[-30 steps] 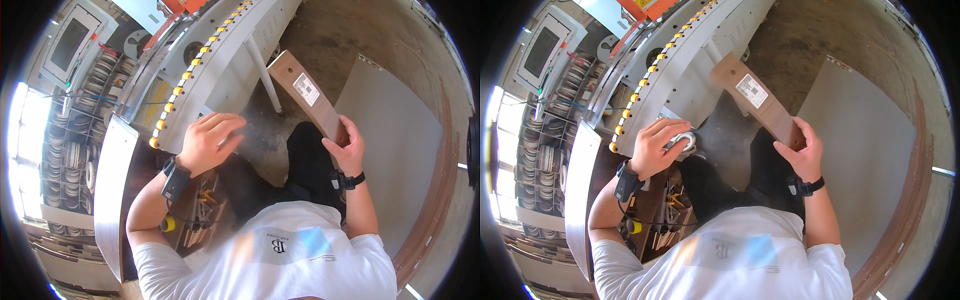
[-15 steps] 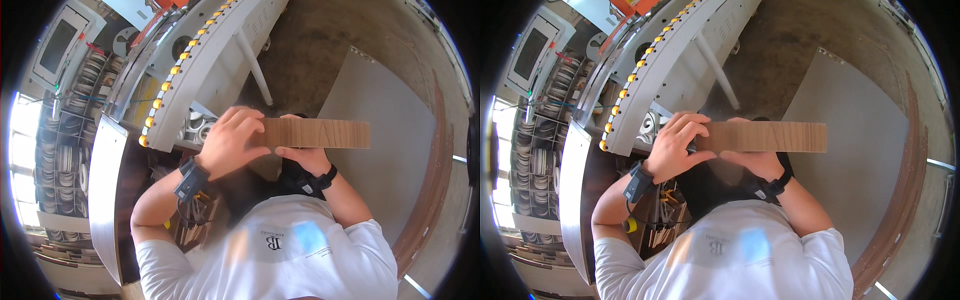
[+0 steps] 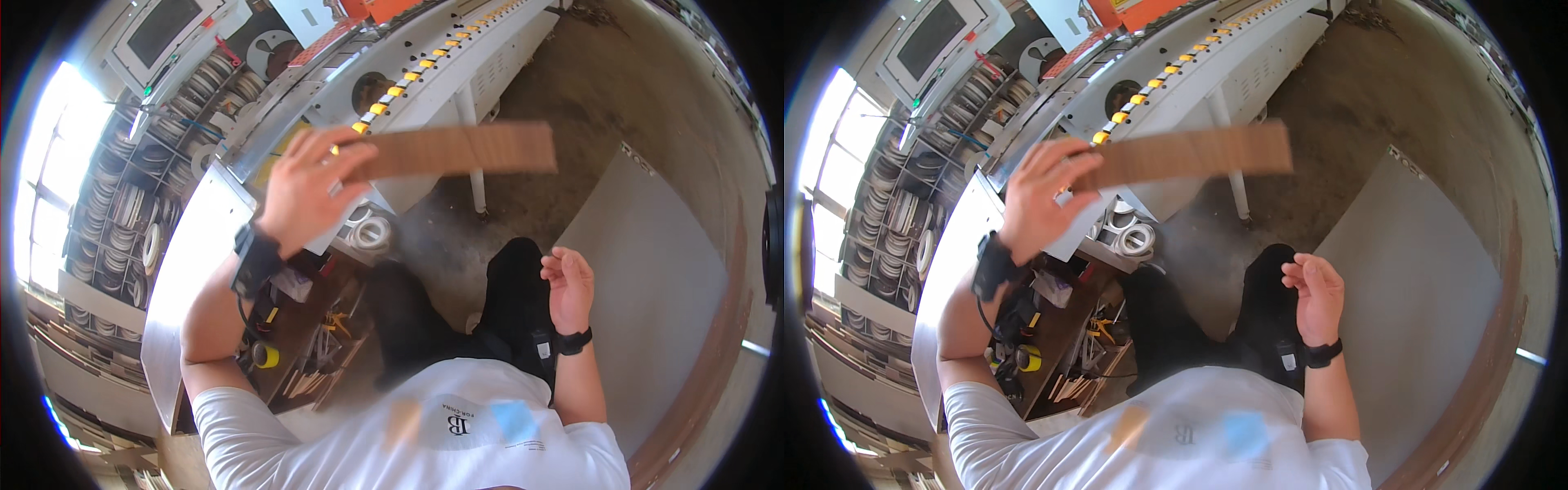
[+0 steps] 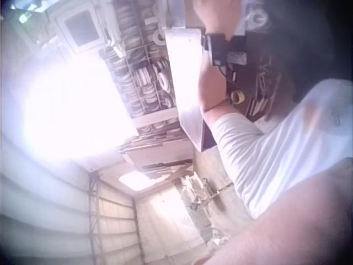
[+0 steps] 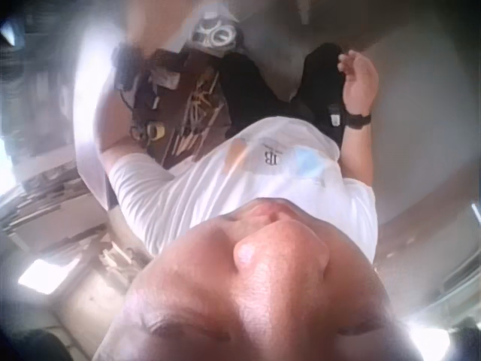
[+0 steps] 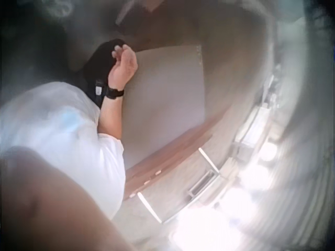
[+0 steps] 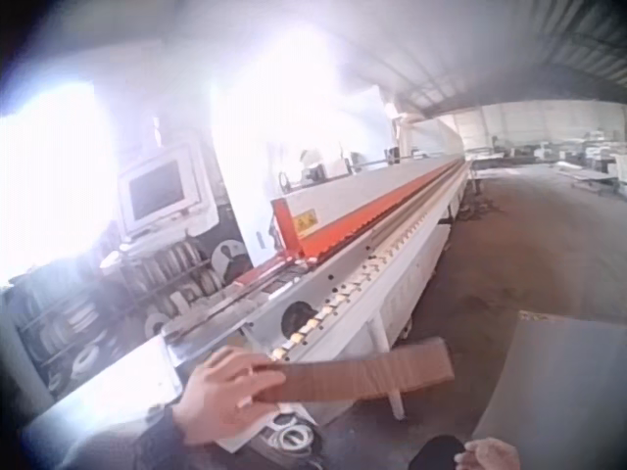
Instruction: Operating an industrial edge banding machine to process wood panels, including loading tape and feeding boards.
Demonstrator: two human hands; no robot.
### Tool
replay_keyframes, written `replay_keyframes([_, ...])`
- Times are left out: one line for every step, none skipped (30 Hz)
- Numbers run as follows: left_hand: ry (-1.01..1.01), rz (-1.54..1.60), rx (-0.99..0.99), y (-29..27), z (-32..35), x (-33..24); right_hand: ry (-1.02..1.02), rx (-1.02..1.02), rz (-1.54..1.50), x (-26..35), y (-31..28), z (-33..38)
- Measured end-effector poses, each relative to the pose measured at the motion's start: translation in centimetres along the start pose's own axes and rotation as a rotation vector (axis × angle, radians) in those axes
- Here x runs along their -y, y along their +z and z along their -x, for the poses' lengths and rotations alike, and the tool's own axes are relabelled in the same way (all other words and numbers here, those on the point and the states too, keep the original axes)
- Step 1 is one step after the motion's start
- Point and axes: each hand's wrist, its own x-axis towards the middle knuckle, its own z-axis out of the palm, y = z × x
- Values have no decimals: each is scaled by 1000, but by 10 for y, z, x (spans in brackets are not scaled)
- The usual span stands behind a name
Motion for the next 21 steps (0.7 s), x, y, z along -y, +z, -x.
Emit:
replay_keyframes([-55,22,-33,1,0,22,11,-30,67,-3,-6,0])
replay_keyframes([-139,21,-31,1,3,43,32,-75,148,-6,-12,2])
replay_keyframes([-207,17,-37,3,6,66,38,-64,150,-10,-16,3])
replay_keyframes([-228,14,-33,6,9,90,105,-86,262,-15,-20,4])
replay_keyframes([-369,94,-21,11,12,113,169,-117,371,-19,-24,6])
replay_keyframes([-516,173,-5,16,16,137,186,-106,417,-24,-27,9])
replay_keyframes([-507,171,-16,21,21,160,190,-96,419,-29,-30,10])
replay_keyframes([-635,120,51,27,28,182,223,-102,433,-34,-33,13])
replay_keyframes([-746,75,112,33,33,203,251,-118,448,-39,-36,15])
replay_keyframes([-758,69,118,39,37,222,279,-131,425,-44,-39,17])
replay_keyframes([-792,15,156,46,40,240,280,-124,424,-49,-41,17])
replay_keyframes([-843,-42,207,53,43,255,317,-107,418,-55,-44,19])
replay_keyframes([-831,-36,199,59,46,267,345,-89,407,-60,-46,20])
replay_keyframes([-640,-284,171,63,47,276,372,-79,403,-67,-48,20])
replay_keyframes([-463,-548,173,65,47,283,387,-73,409,-73,-49,21])
replay_keyframes([-585,-466,174,68,44,289,432,-73,405,-80,-50,20])
replay_keyframes([-567,-459,145,70,42,291,473,-82,404,-87,-50,19])
replay_keyframes([-695,-349,179,71,36,294,493,-80,442,-94,-50,17])
replay_keyframes([-788,-252,200,70,30,296,485,-54,433,-98,-50,15])
replay_keyframes([-738,-293,245,68,24,297,474,-26,459,-102,-51,13])
replay_keyframes([-768,-283,262,67,21,295,464,-15,492,-104,-52,13])
